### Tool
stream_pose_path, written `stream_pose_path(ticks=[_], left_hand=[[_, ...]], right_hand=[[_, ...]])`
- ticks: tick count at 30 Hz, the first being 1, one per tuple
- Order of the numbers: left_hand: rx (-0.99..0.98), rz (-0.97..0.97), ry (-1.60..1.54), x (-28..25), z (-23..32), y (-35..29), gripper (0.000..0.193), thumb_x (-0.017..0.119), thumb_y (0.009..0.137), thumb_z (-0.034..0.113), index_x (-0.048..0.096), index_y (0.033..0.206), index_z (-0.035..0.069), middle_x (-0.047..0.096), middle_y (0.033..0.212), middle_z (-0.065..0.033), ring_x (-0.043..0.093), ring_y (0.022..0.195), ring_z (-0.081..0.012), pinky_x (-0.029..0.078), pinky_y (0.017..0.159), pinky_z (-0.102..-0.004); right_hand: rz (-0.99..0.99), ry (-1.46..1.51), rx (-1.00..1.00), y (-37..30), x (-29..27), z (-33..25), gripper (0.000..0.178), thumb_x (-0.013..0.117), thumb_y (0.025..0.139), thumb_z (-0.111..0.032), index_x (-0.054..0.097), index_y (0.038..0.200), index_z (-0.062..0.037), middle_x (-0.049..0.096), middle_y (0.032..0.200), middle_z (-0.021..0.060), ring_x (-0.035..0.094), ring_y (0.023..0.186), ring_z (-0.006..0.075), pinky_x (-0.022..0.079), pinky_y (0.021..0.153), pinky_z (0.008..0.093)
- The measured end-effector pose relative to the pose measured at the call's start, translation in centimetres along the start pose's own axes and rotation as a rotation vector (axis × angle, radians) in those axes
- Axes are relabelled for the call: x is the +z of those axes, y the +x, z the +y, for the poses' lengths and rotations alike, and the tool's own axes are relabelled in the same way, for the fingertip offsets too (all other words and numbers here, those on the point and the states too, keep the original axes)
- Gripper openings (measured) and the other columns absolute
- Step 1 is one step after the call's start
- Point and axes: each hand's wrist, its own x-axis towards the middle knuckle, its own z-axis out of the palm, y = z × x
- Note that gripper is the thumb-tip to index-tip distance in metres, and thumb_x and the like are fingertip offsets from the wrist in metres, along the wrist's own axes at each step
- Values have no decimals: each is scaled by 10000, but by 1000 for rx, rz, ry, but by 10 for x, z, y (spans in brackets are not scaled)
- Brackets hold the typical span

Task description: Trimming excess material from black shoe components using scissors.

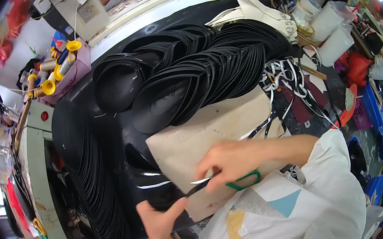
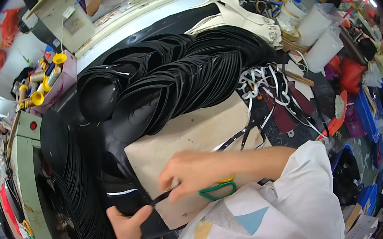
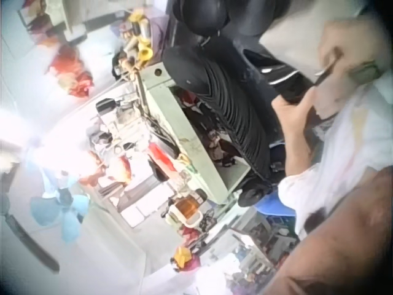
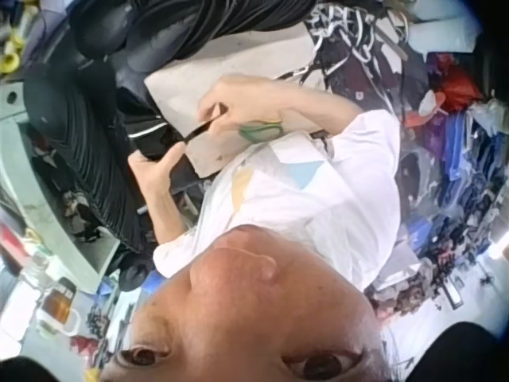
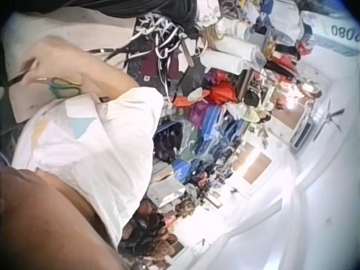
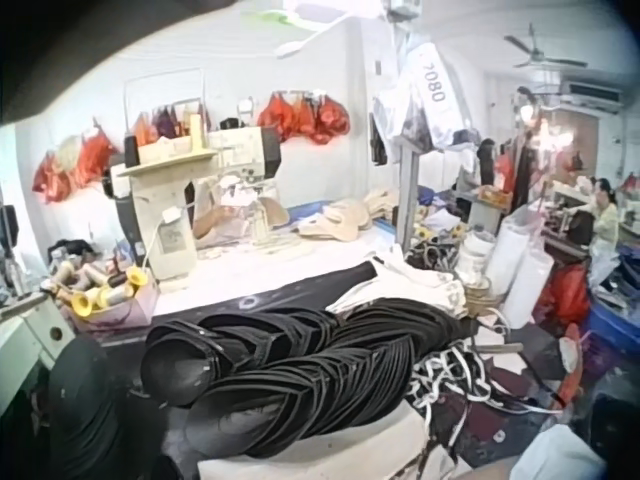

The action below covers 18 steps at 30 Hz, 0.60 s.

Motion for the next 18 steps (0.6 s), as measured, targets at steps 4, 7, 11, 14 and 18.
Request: stream_pose_path(ticks=[4,7,11,14,18], left_hand=[[81,76,74,-12,-10,9,216,758,614,-49,648,799,-33,613,716,-8,554,632,-88,458,588,-228],[15,134,70,7,-19,22,178,745,669,-17,631,806,-18,602,761,4,532,660,-71,438,603,-219],[57,147,-124,17,-38,33,217,722,706,-43,626,900,-26,612,827,-15,559,691,-94,460,639,-240],[41,66,-277,27,-38,38,210,715,732,-35,625,922,-25,625,865,-27,565,742,-92,449,695,-241],[70,20,-414,18,-48,31,202,687,761,-26,627,952,2,633,887,-14,573,789,-93,442,757,-250]], right_hand=[[237,-6,80,-34,-77,43,134,710,732,-105,687,844,-33,671,761,92,629,675,194,485,633,301],[952,-1020,-148,-48,-93,65,109,724,678,-42,665,770,-40,637,721,81,595,648,242,460,580,332],[398,-972,-8,-79,0,65,113,670,691,-113,627,782,-62,604,696,69,580,663,243,446,563,359],[217,-990,11,-92,64,67,229,617,697,-122,613,903,-23,596,761,80,584,685,228,477,577,341],[259,-939,91,-83,72,70,338,656,660,-140,594,971,-23,565,839,98,578,793,234,487,599,326]])
